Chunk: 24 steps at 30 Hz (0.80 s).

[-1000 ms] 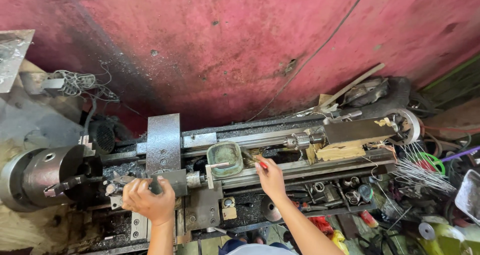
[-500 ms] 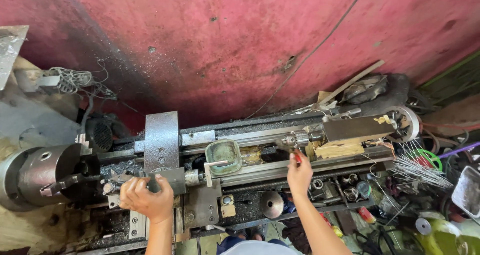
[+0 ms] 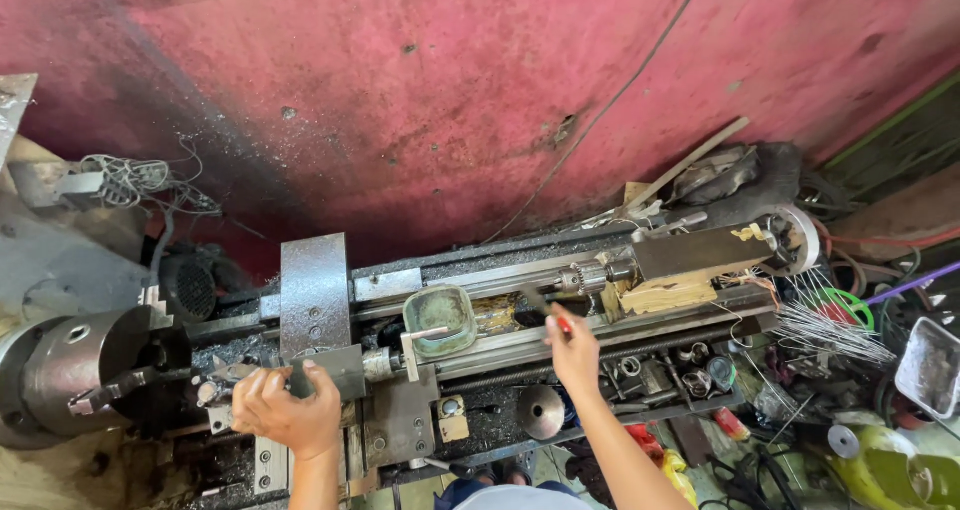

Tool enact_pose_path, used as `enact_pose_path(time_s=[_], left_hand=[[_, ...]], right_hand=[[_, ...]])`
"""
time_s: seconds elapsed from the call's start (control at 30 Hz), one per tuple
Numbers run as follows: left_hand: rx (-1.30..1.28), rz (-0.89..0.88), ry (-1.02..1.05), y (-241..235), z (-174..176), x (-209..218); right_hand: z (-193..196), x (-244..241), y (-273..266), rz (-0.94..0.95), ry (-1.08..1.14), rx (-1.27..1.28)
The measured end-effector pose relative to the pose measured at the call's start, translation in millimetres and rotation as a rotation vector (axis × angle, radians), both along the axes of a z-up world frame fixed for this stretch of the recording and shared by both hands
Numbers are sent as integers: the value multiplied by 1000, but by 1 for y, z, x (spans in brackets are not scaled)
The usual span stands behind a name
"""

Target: Operating a manual lathe to machine a metal component while using a brush to clear away metal shavings.

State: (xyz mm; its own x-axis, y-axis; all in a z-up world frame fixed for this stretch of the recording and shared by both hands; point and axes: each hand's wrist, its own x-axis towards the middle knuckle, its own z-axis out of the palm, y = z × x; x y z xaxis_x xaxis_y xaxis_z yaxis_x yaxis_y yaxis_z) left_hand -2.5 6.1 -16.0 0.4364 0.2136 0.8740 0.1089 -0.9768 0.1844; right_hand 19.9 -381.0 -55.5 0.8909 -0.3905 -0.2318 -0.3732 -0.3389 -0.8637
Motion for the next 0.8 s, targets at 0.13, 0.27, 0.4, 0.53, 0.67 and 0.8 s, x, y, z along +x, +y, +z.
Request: enact_pose_path(time_s=[0.13, 0.27, 0.4, 0.53, 0.67, 0.8], left_hand=[[25, -17, -6, 0, 5, -1], [31, -28, -6, -2, 8, -3], [32, -29, -18, -2, 9, -2], [26, -28, -23, -2, 9, 0], [-1, -36, -8, -2, 6, -3], [21, -54, -19, -3, 12, -3]], right_hand=[[11, -20, -4, 140, 36, 108], [35, -45, -14, 68, 27, 143], [68, -67, -28, -50, 49, 24], [69, -79, -52, -32, -325, -92], [63, -72, -60, 73, -763, -371], [44, -64, -54, 206, -853, -466]])
